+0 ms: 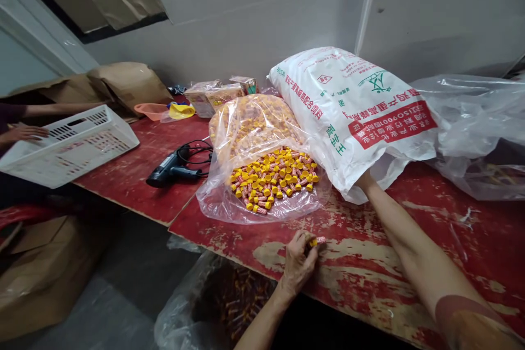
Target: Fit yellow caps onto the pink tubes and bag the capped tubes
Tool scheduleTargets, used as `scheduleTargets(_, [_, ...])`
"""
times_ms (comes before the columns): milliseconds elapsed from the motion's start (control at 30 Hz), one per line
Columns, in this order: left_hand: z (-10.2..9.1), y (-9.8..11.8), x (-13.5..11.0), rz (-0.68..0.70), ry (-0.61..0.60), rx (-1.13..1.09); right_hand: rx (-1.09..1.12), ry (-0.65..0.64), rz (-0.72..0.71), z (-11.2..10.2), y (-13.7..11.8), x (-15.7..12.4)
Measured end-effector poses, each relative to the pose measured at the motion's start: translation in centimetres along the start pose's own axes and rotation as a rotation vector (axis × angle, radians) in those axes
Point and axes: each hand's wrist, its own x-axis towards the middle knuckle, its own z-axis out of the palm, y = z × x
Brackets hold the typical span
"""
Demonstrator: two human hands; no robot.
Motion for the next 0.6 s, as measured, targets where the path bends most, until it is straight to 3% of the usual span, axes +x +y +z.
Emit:
scheduleTargets(133, [0.0, 0.1, -0.1, 0.009, 0.007, 0.014, -0.024, -0.013, 0.068, -0.5, -0.1, 0.7])
scheduleTargets(300, [0.2, -0.8, -0.3, -0.041, 0.029, -0.009, -0.070, -0.016, 0.222, -3.3, 0.6, -0.4])
scheduleTargets(433, [0.7, -2.0, -0.3, -0.185, 0.104, -0.204, -0.005, 0.007, 0.311, -5.6, 0.5, -5.8])
scheduleTargets(600, [2.0, 0.1, 0.2, -0.386, 0.127, -0.589, 0.403, -0.015, 0.069, -7.0, -3.0, -14.3])
